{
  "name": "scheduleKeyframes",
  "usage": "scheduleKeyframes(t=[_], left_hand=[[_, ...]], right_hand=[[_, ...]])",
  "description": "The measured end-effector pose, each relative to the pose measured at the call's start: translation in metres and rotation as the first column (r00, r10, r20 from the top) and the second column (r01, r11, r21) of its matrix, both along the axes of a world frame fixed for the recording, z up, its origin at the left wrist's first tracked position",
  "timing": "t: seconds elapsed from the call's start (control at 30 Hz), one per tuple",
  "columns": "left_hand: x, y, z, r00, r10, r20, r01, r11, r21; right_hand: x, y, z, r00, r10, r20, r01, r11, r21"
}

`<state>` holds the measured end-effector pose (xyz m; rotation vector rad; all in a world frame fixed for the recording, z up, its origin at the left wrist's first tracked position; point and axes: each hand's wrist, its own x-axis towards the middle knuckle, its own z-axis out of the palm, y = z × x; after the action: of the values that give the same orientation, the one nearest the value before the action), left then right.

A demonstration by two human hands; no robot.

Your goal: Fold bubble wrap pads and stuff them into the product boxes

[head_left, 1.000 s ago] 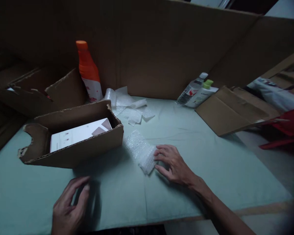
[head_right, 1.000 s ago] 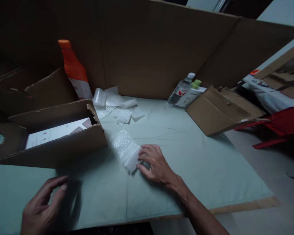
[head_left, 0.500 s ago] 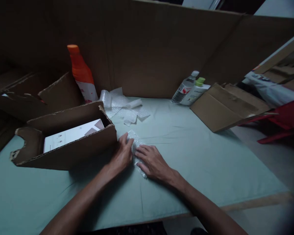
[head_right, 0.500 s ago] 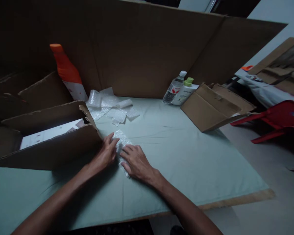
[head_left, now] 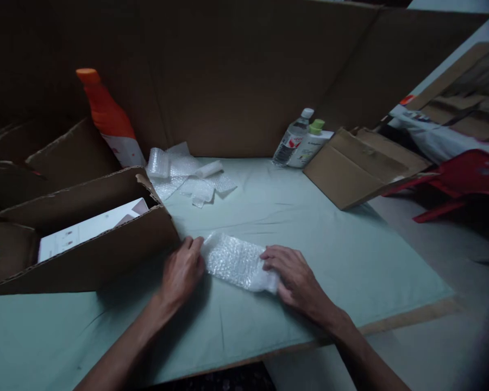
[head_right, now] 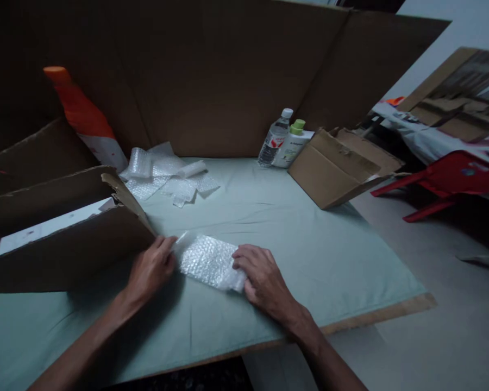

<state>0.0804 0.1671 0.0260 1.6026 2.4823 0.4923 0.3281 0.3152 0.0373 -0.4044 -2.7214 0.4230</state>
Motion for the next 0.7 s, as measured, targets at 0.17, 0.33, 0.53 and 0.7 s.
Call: scheduleKeyframes(t=[0.17, 0.33, 0.53, 0.7], left_hand=[[-0.005, -0.070, -0.003, 0.977, 0.165, -0.133, -0.169, 0.985, -0.025], [0.004, -0.087, 0.004, 0.977, 0.106, -0.184, -0.056, 0.964, 0.258], [0.015, -0.051, -0.020, 0.982, -0.060, -0.180, 0.110, 0.953, 0.282], [0.000, -0.066, -0.059, 0.983, -0.099, -0.157, 0.125, 0.978, 0.166]], right_hand=[[0.026, 0.022, -0.004, 0.994, -0.091, 0.064, 0.080, 0.984, 0.162], [-0.001, 0.004, 0.001, 0.976, -0.205, -0.079, 0.211, 0.975, 0.077], [-0.092, -0.072, -0.014, 0.969, 0.240, 0.064, -0.236, 0.970, -0.055], [-0.066, -0.055, -0.040, 0.976, 0.138, 0.168, -0.147, 0.988, 0.041]])
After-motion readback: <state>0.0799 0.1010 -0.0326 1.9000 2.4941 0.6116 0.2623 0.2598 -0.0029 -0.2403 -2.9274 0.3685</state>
